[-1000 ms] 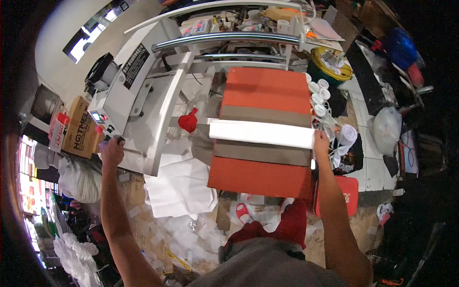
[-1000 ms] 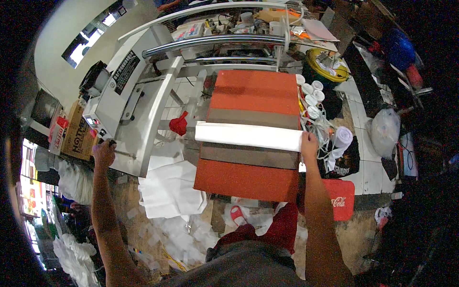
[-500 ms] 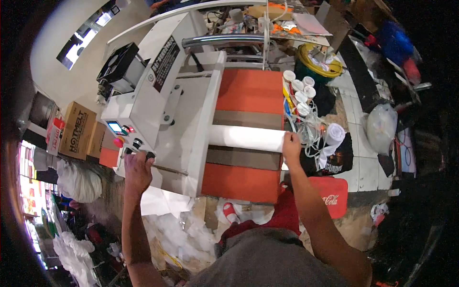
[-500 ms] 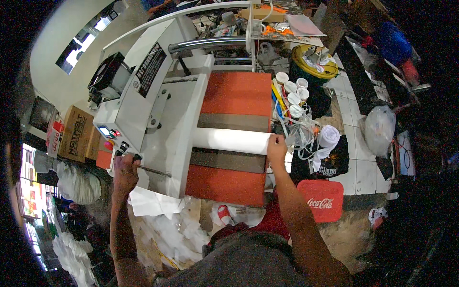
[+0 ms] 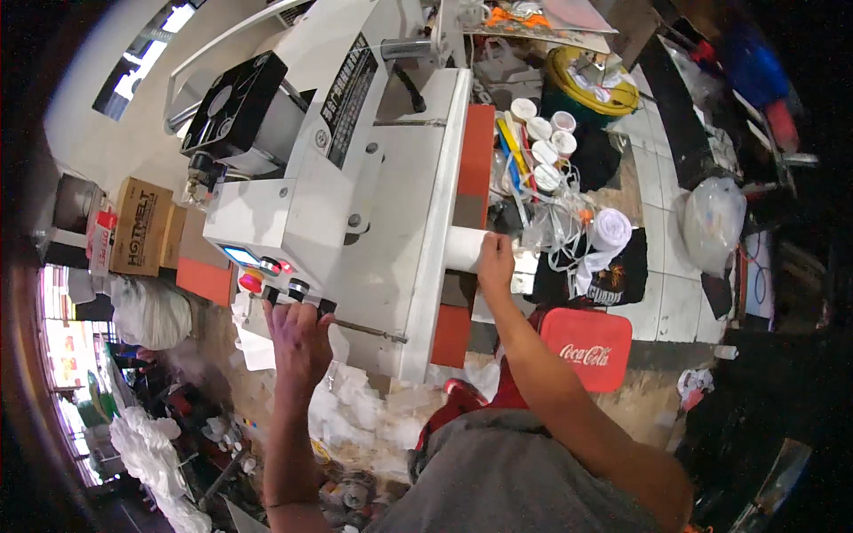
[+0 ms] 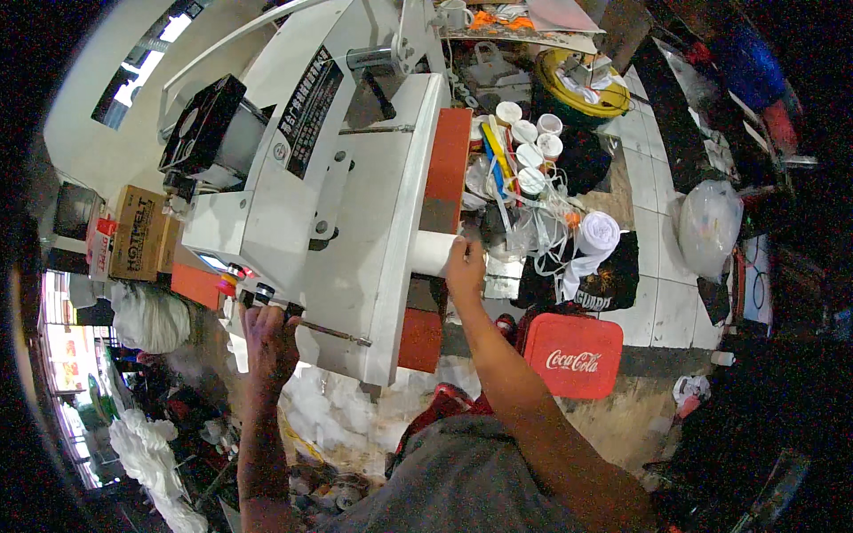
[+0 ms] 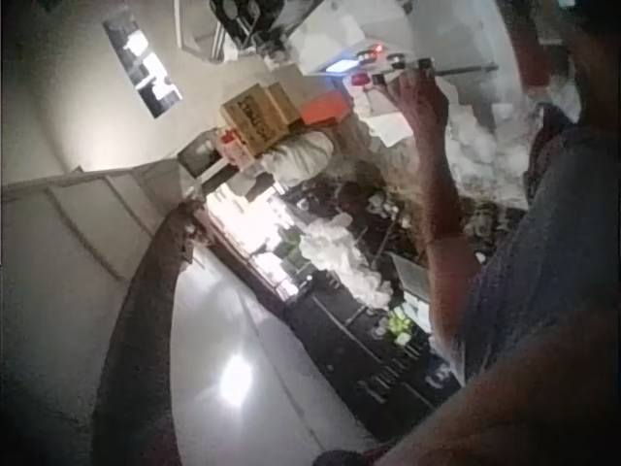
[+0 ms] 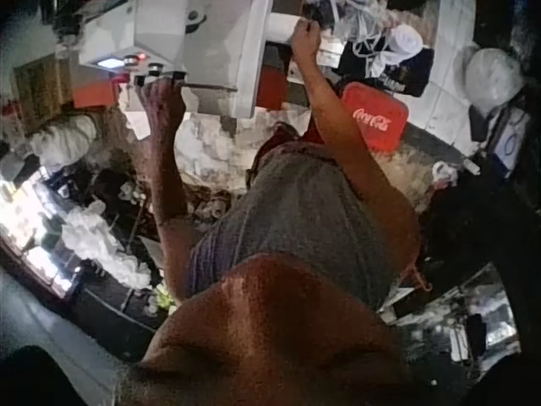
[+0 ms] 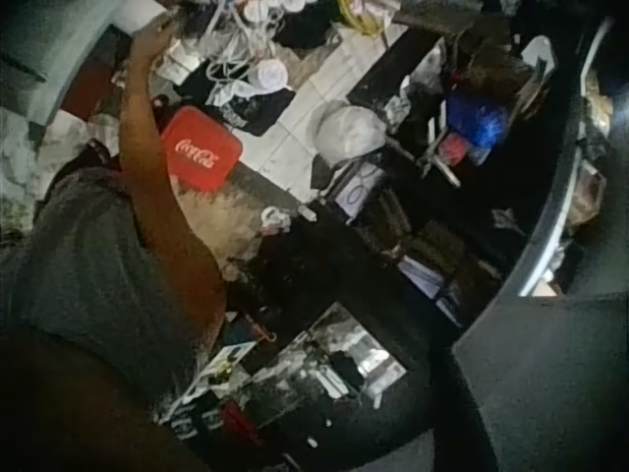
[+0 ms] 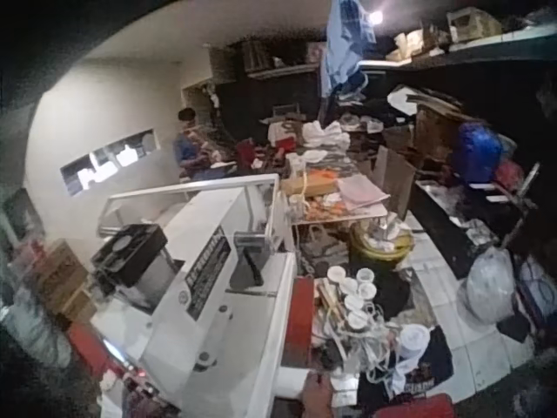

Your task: The person prepares and prints a white tote bag using a heat press machine. By hand, the person aligns the bag on the lower platen, folds it for alignment, rolls a design onto it, and operates the machine's controls to press the design onto the bag.

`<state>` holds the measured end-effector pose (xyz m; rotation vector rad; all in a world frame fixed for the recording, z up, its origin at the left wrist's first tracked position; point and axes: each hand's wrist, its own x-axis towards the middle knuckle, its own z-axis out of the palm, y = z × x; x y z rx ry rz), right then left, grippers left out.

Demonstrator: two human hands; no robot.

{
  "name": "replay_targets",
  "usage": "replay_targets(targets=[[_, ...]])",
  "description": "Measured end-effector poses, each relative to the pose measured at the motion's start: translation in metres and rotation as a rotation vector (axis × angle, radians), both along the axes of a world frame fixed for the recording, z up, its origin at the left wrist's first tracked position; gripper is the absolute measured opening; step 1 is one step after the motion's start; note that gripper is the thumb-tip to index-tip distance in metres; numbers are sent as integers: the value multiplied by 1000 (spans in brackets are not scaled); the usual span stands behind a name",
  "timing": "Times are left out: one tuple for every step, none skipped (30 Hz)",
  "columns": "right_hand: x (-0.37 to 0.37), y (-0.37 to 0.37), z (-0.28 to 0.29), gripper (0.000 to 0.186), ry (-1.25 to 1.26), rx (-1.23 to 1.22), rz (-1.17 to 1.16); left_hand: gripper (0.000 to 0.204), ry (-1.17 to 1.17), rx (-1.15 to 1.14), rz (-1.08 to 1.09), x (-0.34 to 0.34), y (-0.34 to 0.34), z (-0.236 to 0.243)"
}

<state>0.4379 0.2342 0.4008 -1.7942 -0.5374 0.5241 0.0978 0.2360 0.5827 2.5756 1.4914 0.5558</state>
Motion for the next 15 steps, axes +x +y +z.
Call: replay_targets(targets=[[-7,1,1,35,2,14,7,18,-4,13,-18,-2,-2,2],[-9,4,1,37,-1,29,13,18,4,-6,-11,-2,0,4],[-11,8,0,37,39,43,27,18,12,-25,-4,-2,1,6],[-12,9,0,37,32,33,25,19,19,-44,2,-1,3,9],[-16,10,-1,36,29,23,31,19,2,-20,7,0,1,10],[-18,10,-2,36,25,13,37,19,-27,3,0,0,0,8],[-19,12,-2,35,57,2,45,19,-56,25,-7,-1,0,5],[-18,19,-4,34,90,-2,50,19,-85,53,-18,-2,5,4],[-18,26,-6,34,122,-6,54,19,-62,32,-4,-4,11,2],[-18,30,-8,32,176,-2,62,17,-38,15,-10,-6,16,4],[-21,32,-5,31,233,0,78,16,-11,-4,-6,-7,18,4],[-23,34,-2,29,290,3,94,15,15,-23,-3,-8,20,4],[-25,37,1,27,347,47,118,15,6,-22,7,-8,23,4],[-24,36,2,24,403,87,136,15,-4,-26,13,-7,23,5],[-21,35,2,21,459,127,153,14,-14,-30,18,-4,24,6]])
